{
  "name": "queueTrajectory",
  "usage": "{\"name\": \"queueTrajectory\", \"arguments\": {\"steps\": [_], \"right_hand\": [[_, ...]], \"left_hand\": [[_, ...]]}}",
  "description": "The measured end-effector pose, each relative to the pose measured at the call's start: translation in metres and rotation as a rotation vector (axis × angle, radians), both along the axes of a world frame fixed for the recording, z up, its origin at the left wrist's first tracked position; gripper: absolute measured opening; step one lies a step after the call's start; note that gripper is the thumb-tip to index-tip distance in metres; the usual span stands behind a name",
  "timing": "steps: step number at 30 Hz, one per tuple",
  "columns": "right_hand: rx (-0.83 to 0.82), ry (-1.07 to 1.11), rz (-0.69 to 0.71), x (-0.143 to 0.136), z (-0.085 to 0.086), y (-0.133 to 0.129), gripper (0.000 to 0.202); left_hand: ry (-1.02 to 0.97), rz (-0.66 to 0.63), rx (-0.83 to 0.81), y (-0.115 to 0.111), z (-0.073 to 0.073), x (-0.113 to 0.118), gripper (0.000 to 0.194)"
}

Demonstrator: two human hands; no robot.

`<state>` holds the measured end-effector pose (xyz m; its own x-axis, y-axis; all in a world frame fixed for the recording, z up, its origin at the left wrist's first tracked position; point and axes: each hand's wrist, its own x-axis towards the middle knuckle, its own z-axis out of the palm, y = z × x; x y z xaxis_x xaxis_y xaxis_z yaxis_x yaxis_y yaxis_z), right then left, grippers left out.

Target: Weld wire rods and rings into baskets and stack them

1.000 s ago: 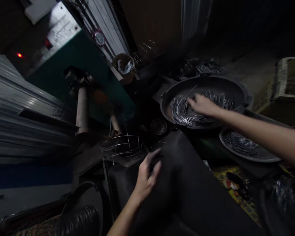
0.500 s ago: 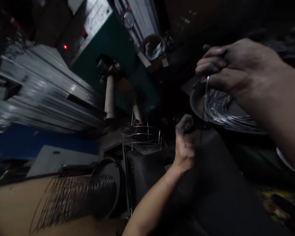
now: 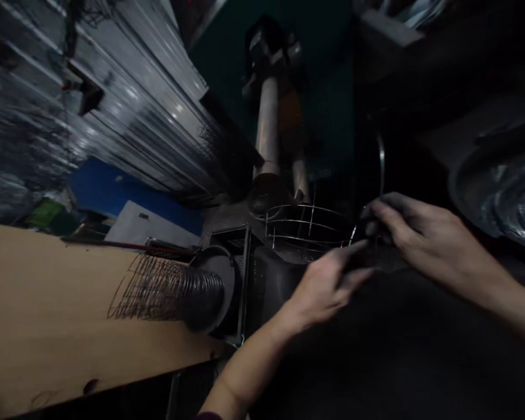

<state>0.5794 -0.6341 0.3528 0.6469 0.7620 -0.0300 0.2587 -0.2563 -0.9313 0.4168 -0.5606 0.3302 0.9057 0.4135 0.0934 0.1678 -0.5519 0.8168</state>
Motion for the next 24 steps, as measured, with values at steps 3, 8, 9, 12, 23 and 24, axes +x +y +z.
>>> {"name": "queueTrajectory", "arguments": {"steps": [3, 8, 9, 12, 23, 24], "right_hand": [[0.006, 0.226, -0.028, 0.007, 0.008, 0.03, 0.016], [0.169, 0.558, -0.052, 0.009, 0.018, 0.092, 0.012], [0.179, 0.597, -0.041, 0.007, 0.018, 0.101, 0.013], [0.169, 0.654, 0.004, -0.001, 0.013, 0.115, 0.012], [0.064, 0.601, -0.032, -0.023, 0.02, 0.13, 0.016], [0.05, 0.602, -0.048, -0.025, 0.024, 0.131, 0.017]], "left_hand": [[-0.214, 0.245, 0.097, 0.057, 0.011, -0.051, 0.064], [-0.184, 0.058, 0.171, 0.141, -0.005, -0.045, 0.101], [-0.204, 0.054, 0.168, 0.146, -0.013, -0.036, 0.099], [-0.366, 0.163, 0.17, 0.143, -0.039, -0.016, 0.087], [-0.588, 0.277, 0.06, 0.136, -0.065, -0.024, 0.084], [-0.599, 0.279, 0.06, 0.137, -0.064, -0.023, 0.084]]}}
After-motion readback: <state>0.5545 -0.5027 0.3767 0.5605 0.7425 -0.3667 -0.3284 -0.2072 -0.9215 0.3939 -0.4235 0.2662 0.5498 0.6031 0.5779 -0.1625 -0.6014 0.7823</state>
